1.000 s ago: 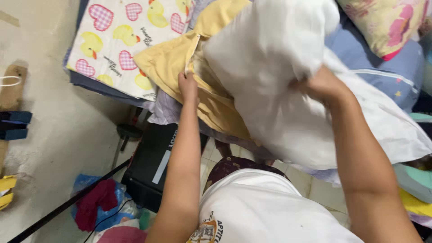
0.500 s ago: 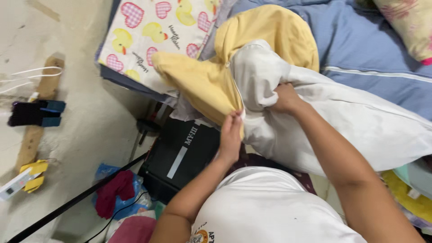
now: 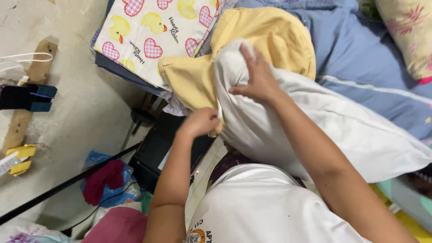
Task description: The person inserts a pillow insert into a yellow pillowcase, then places a floral pillow inside a pink pillowcase. The person smooths the cases and adjusts the pillows on a bed.
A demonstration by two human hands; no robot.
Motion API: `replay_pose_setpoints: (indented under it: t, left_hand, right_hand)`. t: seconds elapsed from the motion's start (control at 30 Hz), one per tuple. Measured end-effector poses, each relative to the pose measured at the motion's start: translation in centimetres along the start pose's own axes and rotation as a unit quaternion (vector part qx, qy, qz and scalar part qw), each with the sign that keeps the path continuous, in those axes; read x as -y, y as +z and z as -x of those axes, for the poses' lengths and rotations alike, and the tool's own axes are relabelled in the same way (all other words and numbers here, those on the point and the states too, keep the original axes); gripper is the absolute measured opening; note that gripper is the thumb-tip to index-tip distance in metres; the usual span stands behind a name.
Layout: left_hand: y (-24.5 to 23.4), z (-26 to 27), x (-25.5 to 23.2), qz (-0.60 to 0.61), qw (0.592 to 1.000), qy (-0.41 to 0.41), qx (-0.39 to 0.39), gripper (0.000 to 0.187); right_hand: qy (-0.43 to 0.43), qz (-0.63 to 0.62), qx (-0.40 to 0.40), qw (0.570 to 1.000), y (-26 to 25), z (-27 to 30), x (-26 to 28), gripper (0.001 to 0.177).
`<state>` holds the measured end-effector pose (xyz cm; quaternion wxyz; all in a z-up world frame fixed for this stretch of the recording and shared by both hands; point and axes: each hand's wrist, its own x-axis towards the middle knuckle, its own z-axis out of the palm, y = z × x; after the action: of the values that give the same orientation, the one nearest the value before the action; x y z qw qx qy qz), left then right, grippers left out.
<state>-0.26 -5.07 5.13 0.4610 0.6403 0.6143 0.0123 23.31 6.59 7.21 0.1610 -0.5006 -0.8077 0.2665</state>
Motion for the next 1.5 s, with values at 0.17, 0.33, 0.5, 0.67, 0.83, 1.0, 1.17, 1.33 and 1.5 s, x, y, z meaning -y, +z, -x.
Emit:
replay_pose_setpoints:
  t: [0.17, 0.33, 0.5, 0.67, 0.83, 1.0, 1.17, 1.33, 1.5]
  left_hand:
    - [-3.7, -7.4, -1.3, -0.020, 0.964, 0.008, -0.264, 0.029]
    - [-3.1, -17.9, -2.4, -0.018, 0.944, 0.051, -0.326, 0.042]
    - [-4.0, -23.3, -0.8, -0.032, 0.985, -0.078, -0.150, 0.049]
    - [-2.7, -23.4, 0.6, 0.080, 0.945, 0.044, -0.315, 0.029]
    - [-0.9, -15.1, -5.6, 0.227, 0.881, 0.295, -0.292, 0.016]
    - [0.8, -5.8, -10.4, 0.058, 0.886, 0.336, -0.313, 0.015]
    - [2.7, -8.6, -4.9, 0.022, 0.889, 0.171, -0.423, 0.051]
    - [5.7, -12.8, 3.5, 0.065, 0.899, -0.082, -0.425, 0.060]
    - [7.9, -13.2, 4.1, 0.273, 0.859, -0.016, -0.432, 0.036]
  right_hand:
    - [0.037, 0.064, 0.159, 0.985, 1.9, 1.4, -2.1, 0.122]
    - [0.037, 0.076, 0.228, 0.970, 0.5, 2.7, -2.2, 0.127]
    - [0.013, 0.028, 0.236, 0.971, -0.8, 3.3, -2.5, 0.142]
    - [0.051, 0.055, 0.154, 0.985, 1.3, 3.2, -2.6, 0.121]
    - [0.050, -0.027, -0.006, 0.998, 6.1, 2.3, -6.1, 0.078]
    - [0.113, -0.201, -0.213, 0.949, 10.0, -1.1, -10.7, 0.061]
    - [0.202, -0.130, -0.192, 0.952, 5.9, -7.2, -15.3, 0.051]
    - [0.029, 0.014, -0.135, 0.990, 1.5, -1.8, -6.6, 0.083]
    - [-0.040, 0.145, 0.030, 0.988, 3.2, 5.3, 2.6, 0.122]
